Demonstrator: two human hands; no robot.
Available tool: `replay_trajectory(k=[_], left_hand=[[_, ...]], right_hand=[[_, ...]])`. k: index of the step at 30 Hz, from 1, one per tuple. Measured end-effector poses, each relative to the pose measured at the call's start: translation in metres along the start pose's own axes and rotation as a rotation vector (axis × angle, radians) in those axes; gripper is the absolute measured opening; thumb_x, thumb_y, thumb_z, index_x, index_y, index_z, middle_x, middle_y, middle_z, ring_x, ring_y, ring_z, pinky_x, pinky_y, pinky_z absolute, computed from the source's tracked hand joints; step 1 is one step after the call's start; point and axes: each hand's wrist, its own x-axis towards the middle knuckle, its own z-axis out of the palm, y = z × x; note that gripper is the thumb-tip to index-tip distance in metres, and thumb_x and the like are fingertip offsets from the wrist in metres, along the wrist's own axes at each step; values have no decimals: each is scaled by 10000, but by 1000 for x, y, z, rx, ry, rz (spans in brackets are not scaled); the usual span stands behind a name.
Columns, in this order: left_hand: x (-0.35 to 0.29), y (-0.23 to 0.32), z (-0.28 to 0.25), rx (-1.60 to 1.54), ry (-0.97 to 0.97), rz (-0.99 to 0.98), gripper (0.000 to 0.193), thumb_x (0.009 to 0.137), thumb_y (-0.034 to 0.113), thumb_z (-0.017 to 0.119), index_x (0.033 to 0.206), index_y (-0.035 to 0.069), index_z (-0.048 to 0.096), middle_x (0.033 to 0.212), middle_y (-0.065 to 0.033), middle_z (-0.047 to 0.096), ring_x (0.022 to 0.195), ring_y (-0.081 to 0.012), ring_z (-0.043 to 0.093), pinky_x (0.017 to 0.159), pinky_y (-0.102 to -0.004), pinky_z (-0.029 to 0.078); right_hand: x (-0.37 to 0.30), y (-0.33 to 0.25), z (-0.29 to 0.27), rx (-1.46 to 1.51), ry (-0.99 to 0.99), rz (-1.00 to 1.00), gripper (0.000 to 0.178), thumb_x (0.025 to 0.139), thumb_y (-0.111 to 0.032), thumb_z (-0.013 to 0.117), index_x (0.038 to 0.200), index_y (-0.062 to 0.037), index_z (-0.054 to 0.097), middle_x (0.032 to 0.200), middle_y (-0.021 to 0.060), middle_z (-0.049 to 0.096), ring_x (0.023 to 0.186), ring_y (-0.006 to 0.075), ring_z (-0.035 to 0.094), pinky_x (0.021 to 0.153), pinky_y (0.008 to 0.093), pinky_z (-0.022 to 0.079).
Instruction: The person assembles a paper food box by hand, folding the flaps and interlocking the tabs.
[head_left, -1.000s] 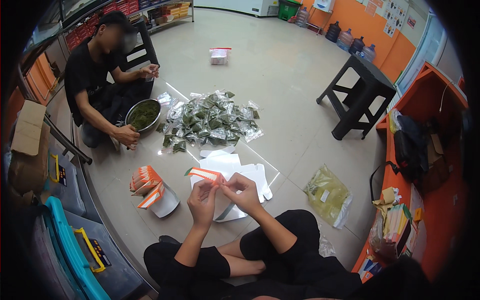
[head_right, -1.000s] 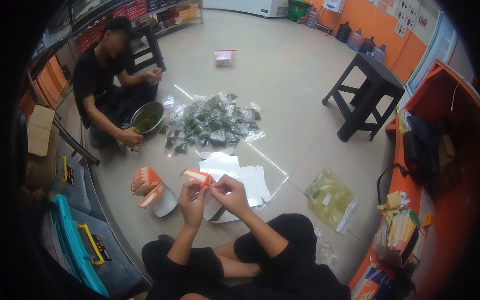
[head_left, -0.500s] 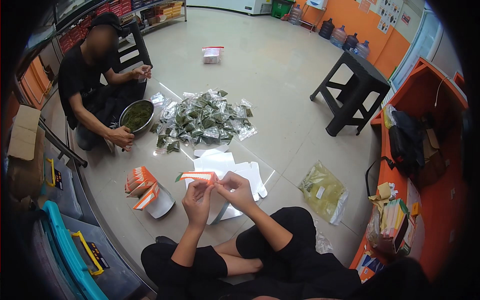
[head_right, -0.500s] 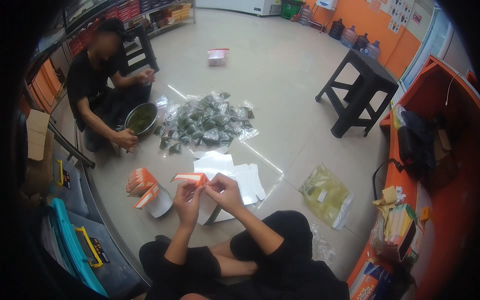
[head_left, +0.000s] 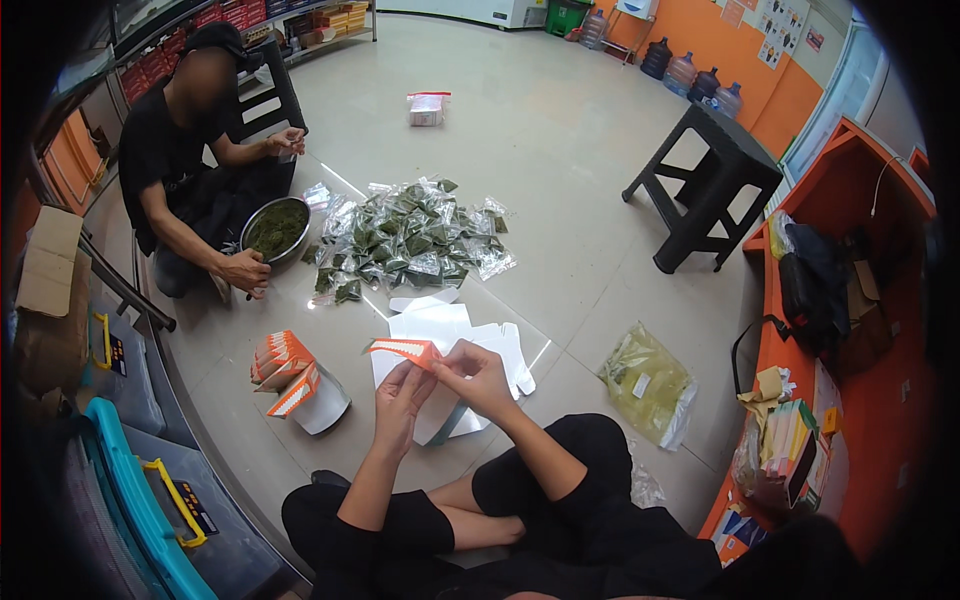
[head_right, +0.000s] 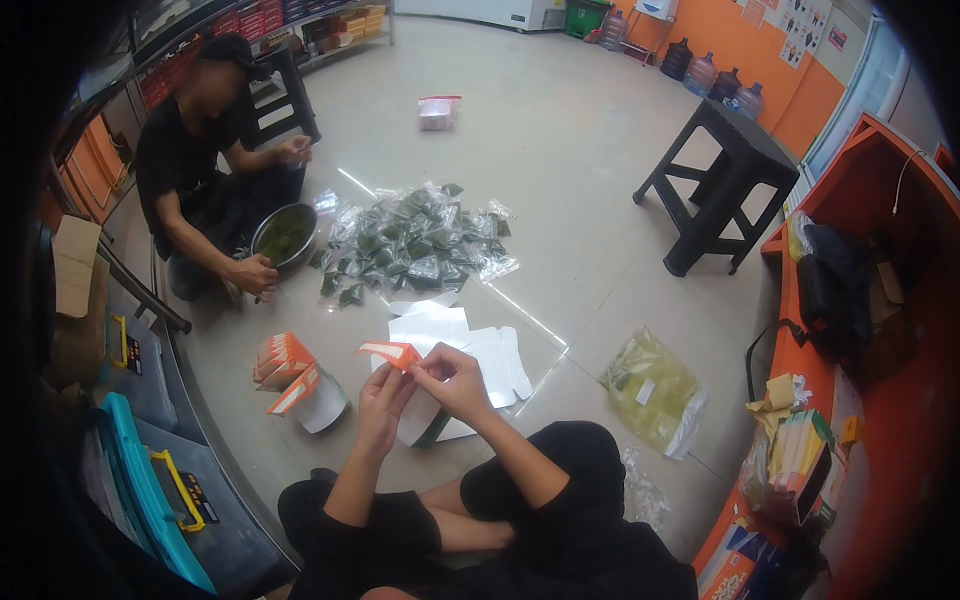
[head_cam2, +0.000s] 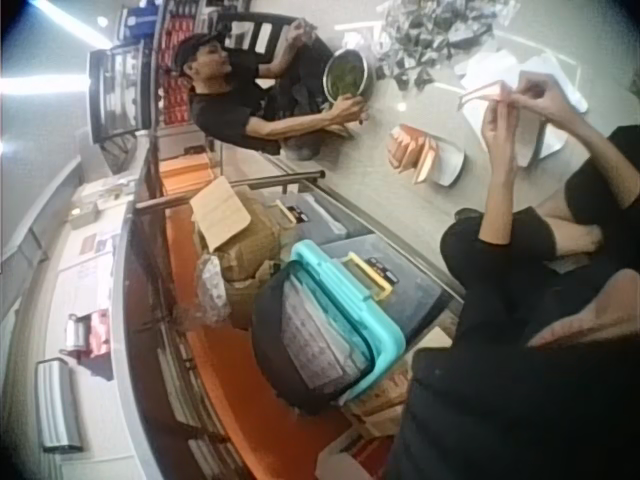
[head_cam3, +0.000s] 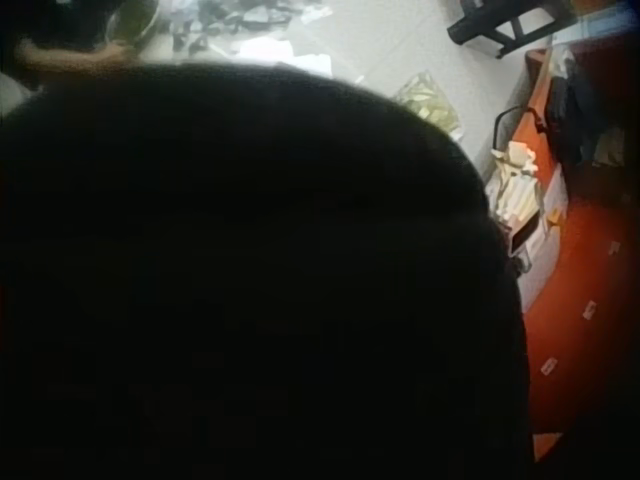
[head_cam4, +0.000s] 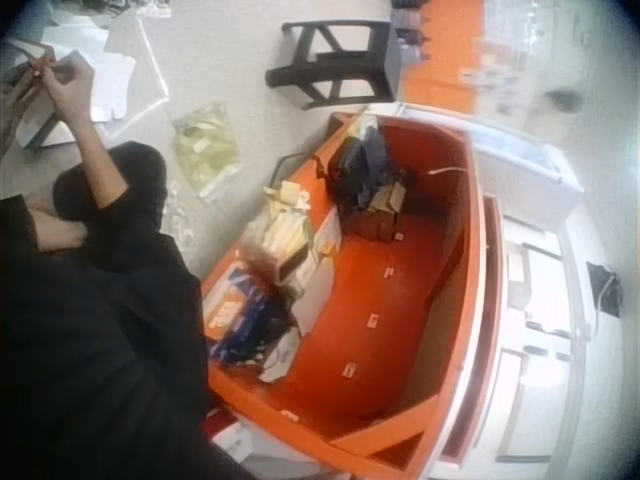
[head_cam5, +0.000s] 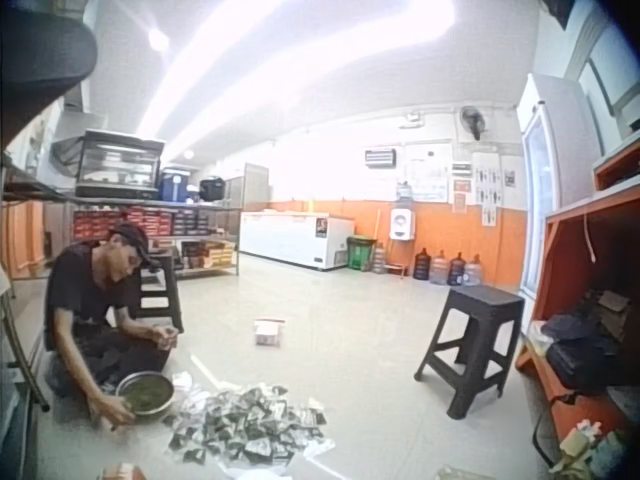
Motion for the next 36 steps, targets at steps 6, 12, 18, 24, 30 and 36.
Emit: replay_trajectory(k=[6,12,18,24,30,36], left_hand=[[3,-4,-10,243,32,153,204,915,102,549,1069,-28,587,1040,-80,614,954,-160,603,861,-309,512],[3,-6,-6,336,18,279,182,907,3,521,1057,-84,577,1007,-127,636,939,-170,628,872,-289,508],[3,-8,-6,343,-10,306,201,924,25,500,1087,-76,559,1037,-120,621,970,-167,613,879,-293,502],[5,-16,-10,453,-20,310,252,953,73,461,1159,-67,500,1085,-135,589,994,-182,595,877,-311,493],[10,-17,-11,503,29,340,228,947,31,414,1152,-47,474,1071,-116,573,1010,-170,574,860,-301,485],[9,-20,-16,622,39,351,218,946,42,422,1135,-39,493,1058,-111,576,1009,-166,567,875,-300,458]], right_hand=[[-3,-9,2,-104,-20,-6,135,796,-120,699,751,-27,611,659,-43,529,629,16,456,578,190,369],[-3,-12,0,-119,-39,36,146,791,-124,696,734,-29,601,641,-44,518,612,19,449,570,189,364],[-4,-12,4,-84,-39,2,135,796,-121,689,745,-25,609,649,-37,523,613,19,449,567,188,361],[-6,-10,5,-147,-59,48,117,789,-108,688,762,-14,624,658,-9,547,615,33,489,547,203,383],[-6,-18,12,-346,35,-162,100,771,-88,690,790,-4,640,697,52,579,584,95,537,543,236,419],[-4,-18,11,-589,38,-416,82,740,-28,643,794,2,589,738,115,555,682,264,575,605,339,457]])
